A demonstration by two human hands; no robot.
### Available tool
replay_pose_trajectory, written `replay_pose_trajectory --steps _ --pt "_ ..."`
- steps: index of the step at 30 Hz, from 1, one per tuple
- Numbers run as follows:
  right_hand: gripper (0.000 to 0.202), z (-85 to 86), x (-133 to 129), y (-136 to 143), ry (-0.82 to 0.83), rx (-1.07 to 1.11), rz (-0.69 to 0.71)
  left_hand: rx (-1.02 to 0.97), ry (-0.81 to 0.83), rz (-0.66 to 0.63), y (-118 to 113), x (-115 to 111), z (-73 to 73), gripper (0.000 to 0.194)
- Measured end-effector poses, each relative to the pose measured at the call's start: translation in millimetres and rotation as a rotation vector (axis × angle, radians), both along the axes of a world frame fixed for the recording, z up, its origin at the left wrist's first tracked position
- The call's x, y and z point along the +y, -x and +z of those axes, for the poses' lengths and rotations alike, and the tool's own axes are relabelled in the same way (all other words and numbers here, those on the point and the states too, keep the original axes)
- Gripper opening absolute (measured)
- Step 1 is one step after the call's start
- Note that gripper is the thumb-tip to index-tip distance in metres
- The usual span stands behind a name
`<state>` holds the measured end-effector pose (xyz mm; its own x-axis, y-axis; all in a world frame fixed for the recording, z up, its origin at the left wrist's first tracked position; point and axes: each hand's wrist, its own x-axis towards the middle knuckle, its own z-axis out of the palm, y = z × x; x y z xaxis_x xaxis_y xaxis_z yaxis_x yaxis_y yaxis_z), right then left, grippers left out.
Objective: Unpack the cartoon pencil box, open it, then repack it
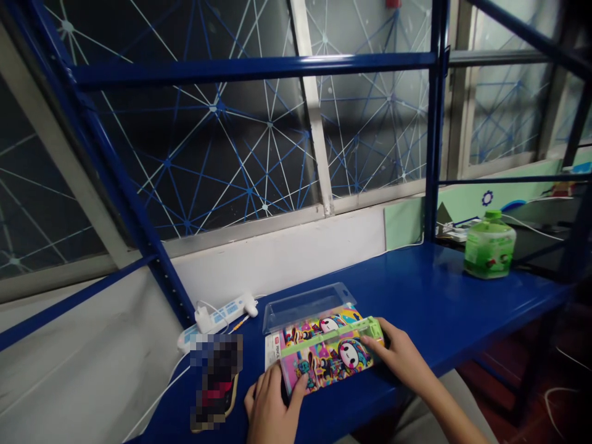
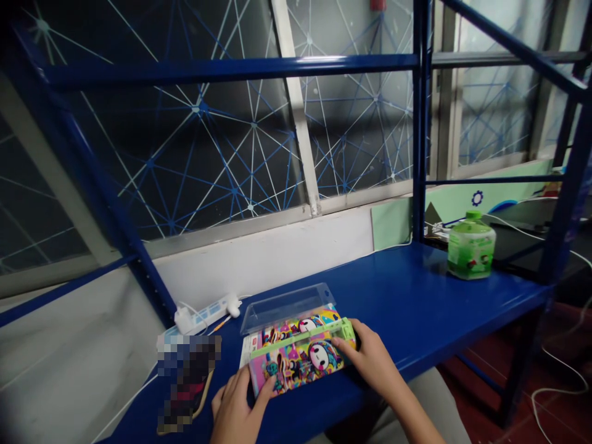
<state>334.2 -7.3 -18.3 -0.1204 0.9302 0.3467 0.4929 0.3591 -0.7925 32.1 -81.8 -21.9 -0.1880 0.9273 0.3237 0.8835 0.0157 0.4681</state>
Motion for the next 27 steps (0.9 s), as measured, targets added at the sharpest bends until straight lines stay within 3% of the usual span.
replay_pose_trajectory --steps 6,9,14,18,21,27 --pt "0.052 -2.4 1 3 -0.090 -0.048 -0.065 0.108 0.052 0.009 -6 -4 10.6 0.046" --pt "0.049 -6.1 4 5 -0.147 -0.152 -0.094 0.158 0.065 0.041 -9 -4 11.1 0.055" --pt "0.037 -1.7 5 13 -0.253 -0.366 -0.159 0.093 0.032 -0.035 -11 -5 6.4 0.071" --pt "0.029 22.3 -5 33 -0.295 -0.487 -0.014 0.001 -0.022 -0.048 -9 -3 1.0 0.094" --pt "0.036 38.6 -9 58 -0.287 -0.559 0.112 -0.043 -0.003 -0.040 -7 -1 -1.4 0.101" --pt "0.034 39.1 -1 89 -0.305 -0.609 0.131 -0.050 0.037 -0.028 -8 -1 6.8 0.104"
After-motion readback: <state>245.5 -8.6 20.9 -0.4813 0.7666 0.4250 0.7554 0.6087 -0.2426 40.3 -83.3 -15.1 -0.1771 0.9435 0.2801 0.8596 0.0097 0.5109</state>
